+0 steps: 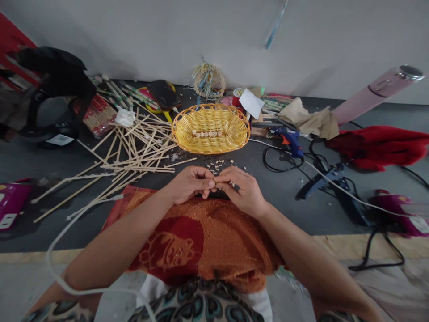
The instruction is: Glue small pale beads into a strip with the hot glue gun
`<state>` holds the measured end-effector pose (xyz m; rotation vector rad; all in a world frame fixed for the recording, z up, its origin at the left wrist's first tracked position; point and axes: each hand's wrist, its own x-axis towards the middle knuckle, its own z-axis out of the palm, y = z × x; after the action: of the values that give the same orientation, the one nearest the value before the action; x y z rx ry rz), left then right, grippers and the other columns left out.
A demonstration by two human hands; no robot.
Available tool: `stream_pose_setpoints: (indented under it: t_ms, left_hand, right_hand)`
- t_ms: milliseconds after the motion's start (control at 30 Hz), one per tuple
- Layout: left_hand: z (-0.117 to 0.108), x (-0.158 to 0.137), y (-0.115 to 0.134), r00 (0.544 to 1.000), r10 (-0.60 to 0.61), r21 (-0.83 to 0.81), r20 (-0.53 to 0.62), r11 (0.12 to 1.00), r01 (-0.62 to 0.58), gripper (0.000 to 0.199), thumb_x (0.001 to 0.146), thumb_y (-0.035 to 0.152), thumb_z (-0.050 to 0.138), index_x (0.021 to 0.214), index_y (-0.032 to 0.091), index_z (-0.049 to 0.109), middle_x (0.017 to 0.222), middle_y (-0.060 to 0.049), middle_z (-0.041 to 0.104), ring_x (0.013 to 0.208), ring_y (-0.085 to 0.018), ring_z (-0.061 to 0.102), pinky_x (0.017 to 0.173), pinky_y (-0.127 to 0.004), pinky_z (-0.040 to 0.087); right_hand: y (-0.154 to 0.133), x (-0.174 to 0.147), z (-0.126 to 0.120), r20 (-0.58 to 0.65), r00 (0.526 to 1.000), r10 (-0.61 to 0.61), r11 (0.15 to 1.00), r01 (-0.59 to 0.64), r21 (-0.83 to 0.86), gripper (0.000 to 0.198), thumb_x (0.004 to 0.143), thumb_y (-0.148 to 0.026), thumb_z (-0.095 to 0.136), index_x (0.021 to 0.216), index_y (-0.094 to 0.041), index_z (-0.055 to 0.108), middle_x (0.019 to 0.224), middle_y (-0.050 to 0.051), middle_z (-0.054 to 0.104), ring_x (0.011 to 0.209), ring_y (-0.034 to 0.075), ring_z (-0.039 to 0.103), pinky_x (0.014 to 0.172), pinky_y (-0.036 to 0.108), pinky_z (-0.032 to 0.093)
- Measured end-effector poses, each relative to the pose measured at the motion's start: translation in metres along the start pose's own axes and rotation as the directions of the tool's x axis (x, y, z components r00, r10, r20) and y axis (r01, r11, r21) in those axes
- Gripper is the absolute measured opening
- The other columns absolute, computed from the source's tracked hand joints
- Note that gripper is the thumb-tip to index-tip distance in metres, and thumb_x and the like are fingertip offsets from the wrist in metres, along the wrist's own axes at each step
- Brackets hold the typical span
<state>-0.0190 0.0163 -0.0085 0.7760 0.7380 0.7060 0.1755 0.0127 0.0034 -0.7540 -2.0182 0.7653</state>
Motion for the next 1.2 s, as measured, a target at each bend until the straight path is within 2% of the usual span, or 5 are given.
stream_pose_setpoints:
  t_ms: [233,500,767,1200]
  left_hand:
    - [0.0011,-0.0013,0.0024,0.999,0.003,-0.011,0.035,1.0,-0.003,0.025,0.072,0.03,0.078,0.071,0.009,0.064,0.064,-0.003,0.067,0.046,-0.006,0.054,0.047,-0.018,0.047]
    - [-0.0003,-0.001,0.0007,0.999,-0.022,-0.019,0.023,1.0,0.023,0.026,0.07,0.03,0.079,0.072,0.01,0.063,0.064,-0.003,0.068,0.047,-0.006,0.056,0.047,-0.018,0.047]
    - [-0.0008,-0.0012,-0.0014,0.999,0.015,0.008,0.031,1.0,-0.015,0.022,0.072,0.028,0.078,0.077,0.011,0.065,0.067,-0.004,0.069,0.049,-0.007,0.057,0.049,-0.019,0.047]
    - [-0.0011,-0.0013,-0.0014,0.999,0.02,0.059,0.036,0.998,-0.022,0.027,0.069,0.032,0.08,0.075,0.01,0.065,0.067,-0.004,0.068,0.049,-0.007,0.057,0.05,-0.019,0.046]
  right_hand:
    - [-0.0036,0.0004,-0.0065,0.076,0.996,0.042,0.999,-0.044,0.027,0.017,0.089,-0.019,0.061,0.105,-0.02,0.064,0.089,0.004,0.067,0.085,0.014,0.062,0.08,0.031,0.051]
    - [-0.0039,-0.0001,-0.0073,0.049,0.998,0.043,0.999,-0.045,0.029,0.014,0.089,-0.017,0.06,0.101,-0.019,0.066,0.088,0.004,0.067,0.083,0.013,0.062,0.077,0.029,0.051]
    - [-0.0022,-0.0003,-0.0069,0.023,0.999,0.022,0.999,-0.023,0.036,0.012,0.088,-0.016,0.061,0.098,-0.019,0.067,0.088,0.004,0.068,0.082,0.013,0.063,0.076,0.028,0.052]
    - [-0.0019,-0.0008,-0.0015,0.011,1.0,0.017,0.997,-0.017,0.07,0.01,0.088,-0.015,0.062,0.095,-0.02,0.068,0.082,0.002,0.068,0.076,0.012,0.063,0.073,0.026,0.052]
